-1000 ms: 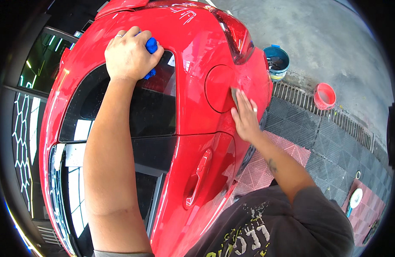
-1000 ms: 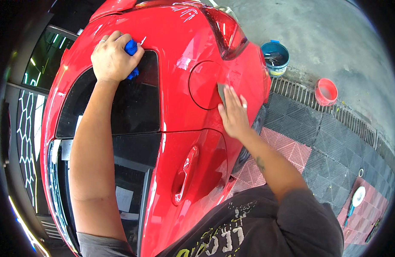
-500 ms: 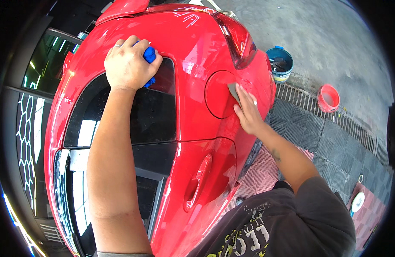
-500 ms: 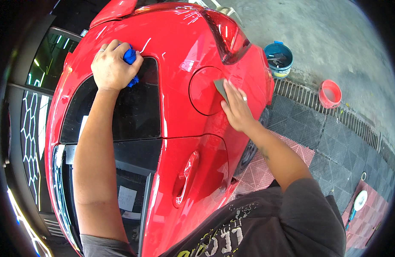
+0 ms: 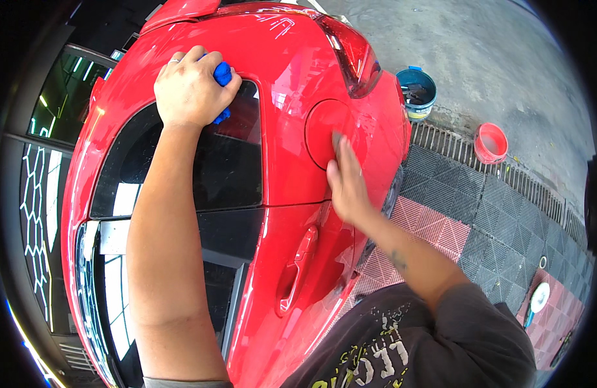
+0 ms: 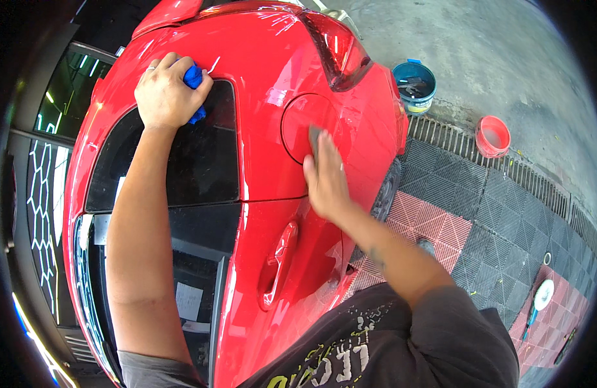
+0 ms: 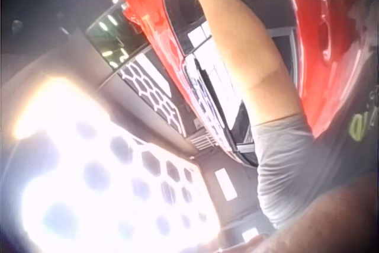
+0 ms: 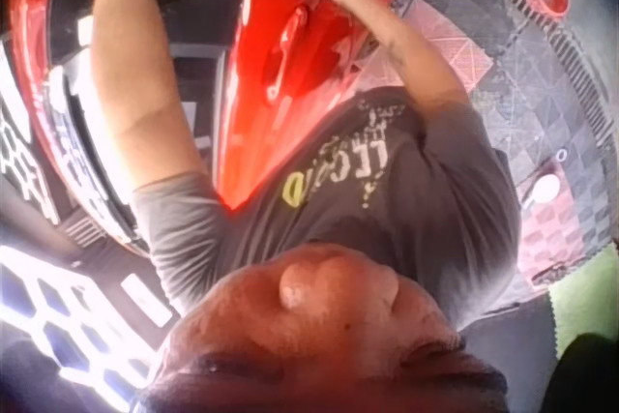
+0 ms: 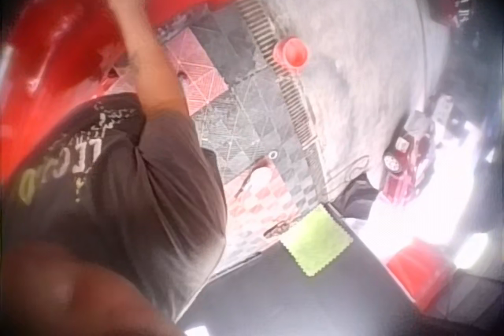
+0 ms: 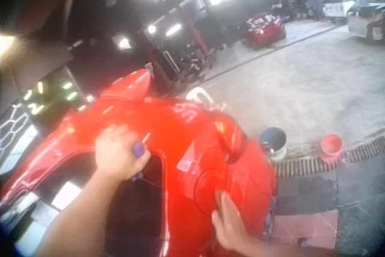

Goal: The person wipes the rear roof and trunk area of a red car using a blue microfiber cloth and a small green abrasive pad. They alternate between wiping with the cloth and rubbing with the pad, occasionally dipping the cloth into a bucket of water.

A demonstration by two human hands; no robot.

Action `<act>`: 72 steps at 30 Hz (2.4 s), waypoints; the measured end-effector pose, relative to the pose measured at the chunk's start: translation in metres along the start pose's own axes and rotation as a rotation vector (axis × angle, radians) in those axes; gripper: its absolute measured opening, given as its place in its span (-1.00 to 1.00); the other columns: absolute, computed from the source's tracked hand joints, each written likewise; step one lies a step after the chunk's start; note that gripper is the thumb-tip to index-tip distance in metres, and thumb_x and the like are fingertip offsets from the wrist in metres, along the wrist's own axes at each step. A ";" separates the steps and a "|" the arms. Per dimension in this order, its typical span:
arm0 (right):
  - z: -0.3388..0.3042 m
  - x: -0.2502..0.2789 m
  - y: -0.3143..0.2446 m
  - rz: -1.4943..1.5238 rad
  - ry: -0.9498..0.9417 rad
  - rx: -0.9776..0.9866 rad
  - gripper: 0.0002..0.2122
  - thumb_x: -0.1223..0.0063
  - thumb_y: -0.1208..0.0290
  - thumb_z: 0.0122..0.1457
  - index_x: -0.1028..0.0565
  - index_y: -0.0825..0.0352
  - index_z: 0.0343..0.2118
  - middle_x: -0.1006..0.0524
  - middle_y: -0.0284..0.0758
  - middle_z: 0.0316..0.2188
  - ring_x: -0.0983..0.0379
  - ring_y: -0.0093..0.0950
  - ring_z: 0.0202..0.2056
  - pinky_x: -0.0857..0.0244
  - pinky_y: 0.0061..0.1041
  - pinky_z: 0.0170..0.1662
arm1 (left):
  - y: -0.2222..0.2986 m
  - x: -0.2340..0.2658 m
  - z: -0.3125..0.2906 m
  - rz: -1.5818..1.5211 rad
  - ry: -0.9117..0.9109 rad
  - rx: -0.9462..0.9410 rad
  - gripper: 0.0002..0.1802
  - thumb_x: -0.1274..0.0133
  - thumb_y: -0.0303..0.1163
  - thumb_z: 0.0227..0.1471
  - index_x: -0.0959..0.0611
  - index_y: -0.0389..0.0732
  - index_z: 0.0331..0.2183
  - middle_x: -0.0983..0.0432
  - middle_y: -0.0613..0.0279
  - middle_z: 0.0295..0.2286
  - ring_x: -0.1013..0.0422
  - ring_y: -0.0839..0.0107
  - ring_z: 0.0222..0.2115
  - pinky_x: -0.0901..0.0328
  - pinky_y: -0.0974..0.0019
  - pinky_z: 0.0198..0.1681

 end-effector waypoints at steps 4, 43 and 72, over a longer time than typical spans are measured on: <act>0.070 0.027 0.013 0.104 -0.011 -0.088 -0.30 0.29 0.03 0.60 -0.01 0.53 0.55 -0.12 0.18 0.53 -0.02 0.09 0.54 0.12 -0.10 0.59 | -0.002 0.000 0.001 -0.017 0.024 -0.008 -0.67 -0.33 -0.02 0.03 -0.83 -0.04 -0.28 -0.68 0.28 -0.27 -0.63 0.17 -0.15 -0.55 0.06 -0.07; -0.054 0.011 -0.022 -0.354 -0.283 -0.145 -0.30 0.43 0.04 0.60 0.02 0.56 0.55 -0.02 0.09 0.58 0.13 -0.06 0.61 0.29 0.10 0.59 | -0.003 -0.002 -0.001 -0.021 0.026 -0.006 -0.64 -0.33 0.02 0.06 -0.85 -0.01 -0.23 -0.70 0.29 -0.25 -0.65 0.16 -0.15 -0.57 0.04 -0.04; 0.054 0.012 0.024 0.122 0.009 -0.176 -0.36 0.26 0.12 0.59 -0.09 0.48 0.54 -0.15 0.11 0.53 -0.05 0.06 0.54 0.15 -0.04 0.58 | -0.001 0.004 0.002 -0.064 0.024 -0.010 -0.70 -0.33 -0.05 0.04 -0.83 -0.06 -0.31 -0.67 0.20 -0.28 -0.63 0.08 -0.16 -0.53 0.02 -0.04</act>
Point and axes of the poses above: each hand's wrist, its own z-axis towards the middle knuckle, its own x-axis out of the back of the hand, y = z × x, the point moved 1 cm from there along z, towards the middle knuckle
